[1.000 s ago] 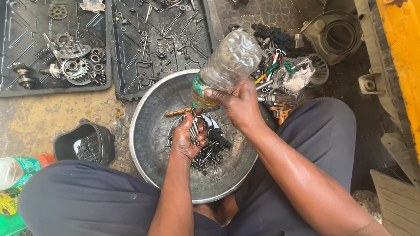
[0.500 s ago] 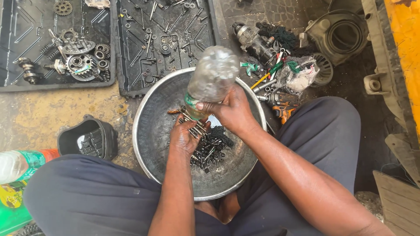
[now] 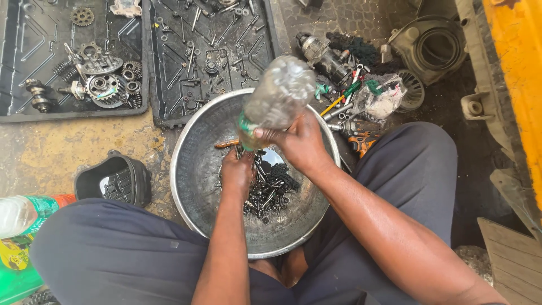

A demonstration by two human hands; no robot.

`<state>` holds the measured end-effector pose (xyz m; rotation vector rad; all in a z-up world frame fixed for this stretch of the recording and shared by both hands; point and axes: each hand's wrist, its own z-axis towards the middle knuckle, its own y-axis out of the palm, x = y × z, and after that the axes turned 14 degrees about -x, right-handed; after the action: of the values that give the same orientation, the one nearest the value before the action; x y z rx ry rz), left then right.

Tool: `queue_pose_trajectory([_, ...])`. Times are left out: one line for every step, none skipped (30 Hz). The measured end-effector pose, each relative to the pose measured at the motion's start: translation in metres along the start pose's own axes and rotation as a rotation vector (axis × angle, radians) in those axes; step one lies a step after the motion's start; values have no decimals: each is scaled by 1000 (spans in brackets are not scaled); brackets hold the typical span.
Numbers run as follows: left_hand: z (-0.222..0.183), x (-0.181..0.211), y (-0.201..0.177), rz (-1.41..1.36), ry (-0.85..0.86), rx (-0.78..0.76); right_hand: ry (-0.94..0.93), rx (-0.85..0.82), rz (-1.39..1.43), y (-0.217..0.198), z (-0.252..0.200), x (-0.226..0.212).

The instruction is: Cleaning and organizing various small engine or mechanical parts using a liquid solvent in a metal basin.

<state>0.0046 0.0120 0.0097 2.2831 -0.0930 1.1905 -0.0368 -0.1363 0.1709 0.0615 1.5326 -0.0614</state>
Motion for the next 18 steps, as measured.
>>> queue_pose_trajectory([-2,2,4,-1,5,-4,-5,1,-4,-3,0,0])
queue_pose_trajectory([-5,3,8,45,27,-1,-30,7,25,-5,0,0])
queue_pose_trajectory([-7,5,11,91,51,3,-56,12,54,-8,0,0])
queue_pose_trajectory([-7,4,11,90,55,2,-60,10,52,-9,-1,0])
queue_pose_trajectory([-7,3,11,198,77,-14,-61,0,71,-10,-1,-1])
queue_pose_trajectory([-8,2,10,307,98,-29,-60,-11,91,-10,-2,0])
queue_pose_trajectory([-7,1,10,308,101,-28,-63,-13,92,-9,-3,-2])
queue_pose_trajectory([-7,0,10,386,145,-45,-60,7,83,-8,-4,-3])
queue_pose_trajectory([-7,-1,10,464,189,-62,-56,28,74,-8,-5,-4])
queue_pose_trajectory([-9,2,12,467,192,-61,-60,27,76,-7,-5,-7])
queue_pose_trajectory([-11,5,13,526,173,-60,-70,27,100,-7,-4,-9])
queue_pose_trajectory([-13,8,15,585,152,-60,-79,27,124,-7,-5,-11])
queue_pose_trajectory([-12,5,13,588,153,-60,-81,27,126,-8,-4,-8])
queue_pose_trajectory([-10,3,11,678,251,-63,-74,1,143,-9,-4,-4])
queue_pose_trajectory([-9,1,9,769,350,-68,-67,-25,160,-9,-3,-1])
queue_pose_trajectory([-11,5,12,771,350,-69,-68,-23,161,-8,-4,0])
queue_pose_trajectory([-13,9,15,548,152,-56,-41,-50,115,-6,-4,1])
queue_pose_trajectory([-16,12,19,321,-45,-47,-13,-75,68,-6,-5,2])
